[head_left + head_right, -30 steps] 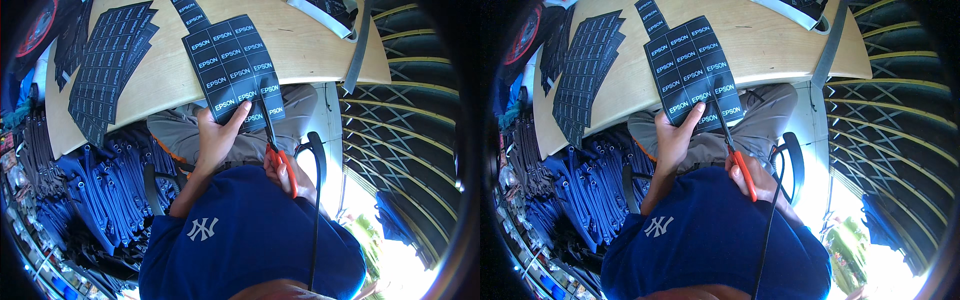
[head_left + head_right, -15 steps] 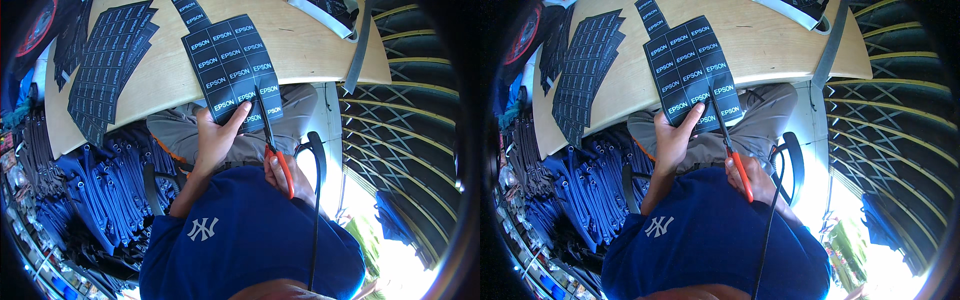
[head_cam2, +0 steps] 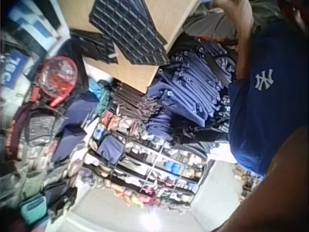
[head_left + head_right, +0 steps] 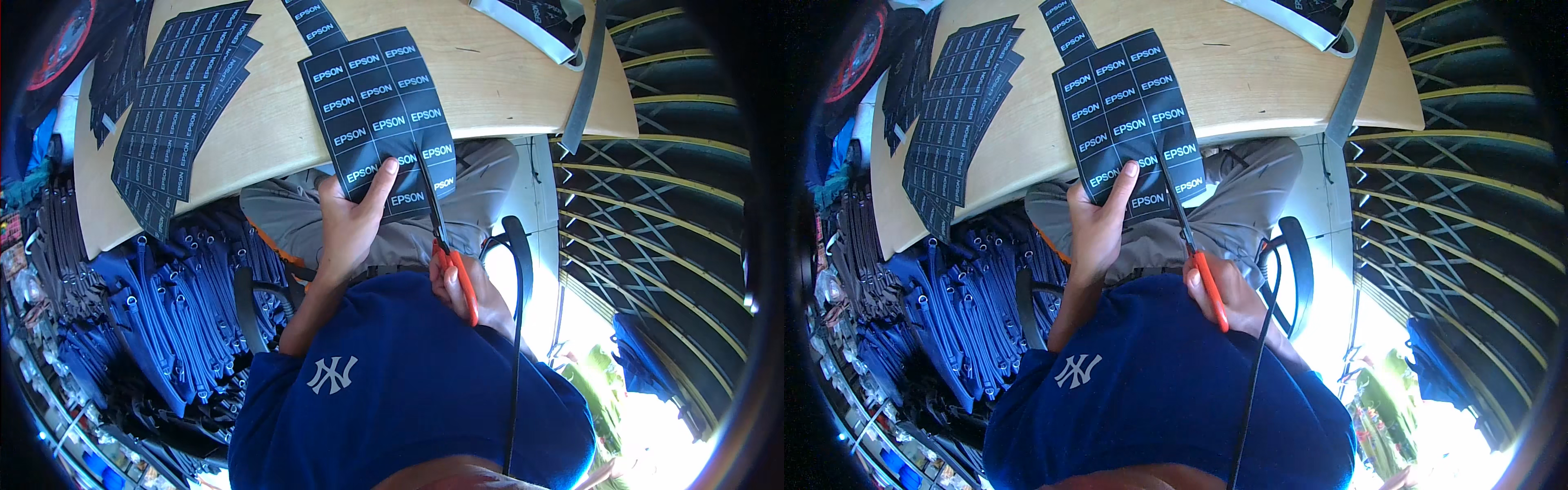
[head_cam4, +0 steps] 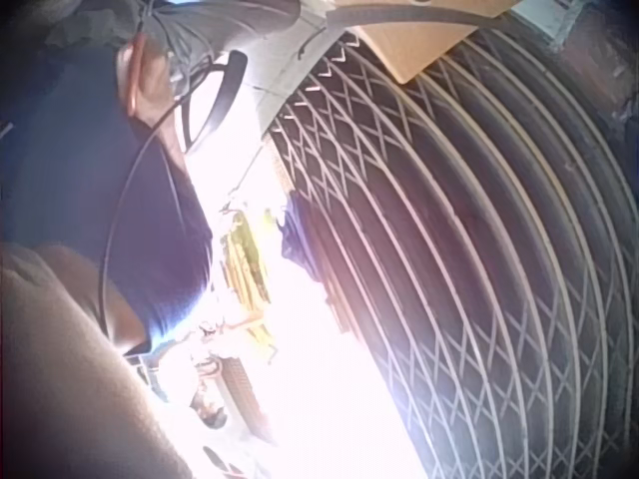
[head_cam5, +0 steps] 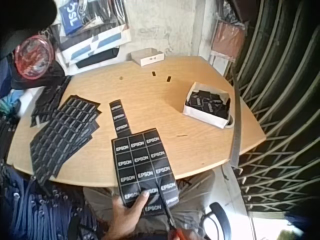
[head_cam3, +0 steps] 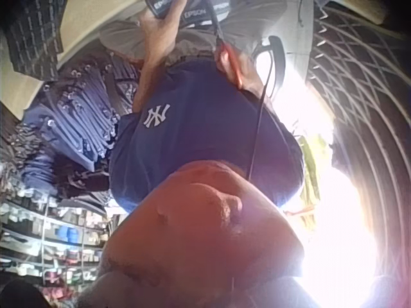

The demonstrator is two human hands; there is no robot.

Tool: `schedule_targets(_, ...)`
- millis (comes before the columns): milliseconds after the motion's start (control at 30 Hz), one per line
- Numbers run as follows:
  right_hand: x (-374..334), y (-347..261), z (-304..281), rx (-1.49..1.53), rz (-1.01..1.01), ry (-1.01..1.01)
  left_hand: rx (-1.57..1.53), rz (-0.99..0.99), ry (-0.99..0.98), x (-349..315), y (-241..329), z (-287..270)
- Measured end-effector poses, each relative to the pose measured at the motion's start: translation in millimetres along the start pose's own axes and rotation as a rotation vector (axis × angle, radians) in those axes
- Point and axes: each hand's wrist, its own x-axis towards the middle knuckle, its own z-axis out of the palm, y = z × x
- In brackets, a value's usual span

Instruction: The person is cutting garment labels or tags from a sheet using a pair of scissors.

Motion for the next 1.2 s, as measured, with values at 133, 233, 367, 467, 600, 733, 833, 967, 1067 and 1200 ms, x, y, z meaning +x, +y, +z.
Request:
schedule_targets(133, -1.3, 2.8, 0.6, 0.069, -0.028, -0.041, 0.038, 0.017, -0.011, -2.4, -3.3, 0.2)
schedule_targets(233, -1.2, 3.3, 2.3, 0.107, -0.046, -0.031, 0.062, 0.019, -0.041, -6.8, -1.1, 1.1)
schedule_targets(367, 0.5, 4.6, 1.6, 0.128, -0.052, -0.039, 0.064, 0.018, -0.046, -8.3, -1.0, 1.7)
schedule_targets(467, 1.5, 5.0, 3.1, 0.127, -0.041, -0.029, 0.056, 0.013, -0.049, -7.4, -2.0, 0.2)
schedule_targets(600, 1.9, 4.4, 2.3, 0.151, -0.030, -0.034, 0.024, 0.003, -0.033, -7.6, -1.4, 1.8)
schedule_targets(733, 3.0, 2.9, -0.8, 0.129, -0.059, -0.080, 0.044, 0.011, -0.033, -6.5, -3.3, -0.1)
schedule_targets(833, 2.5, 3.1, -0.4, 0.145, -0.068, -0.088, 0.052, 0.011, -0.025, -6.0, -1.7, 0.1)
schedule_targets(967, 3.2, 3.3, 0.8, 0.167, -0.091, -0.082, 0.024, -0.009, -0.012, -5.6, -3.3, 0.5)
schedule_targets(1067, 3.7, 7.9, 0.8, 0.205, -0.064, -0.094, 0.038, 0.007, -0.043, -5.9, -3.9, -0.3)
schedule_targets(1200, 4.2, 5.6, 2.0, 0.252, -0.044, -0.077, 0.058, 0.004, -0.057, -8.2, -5.7, -0.4)
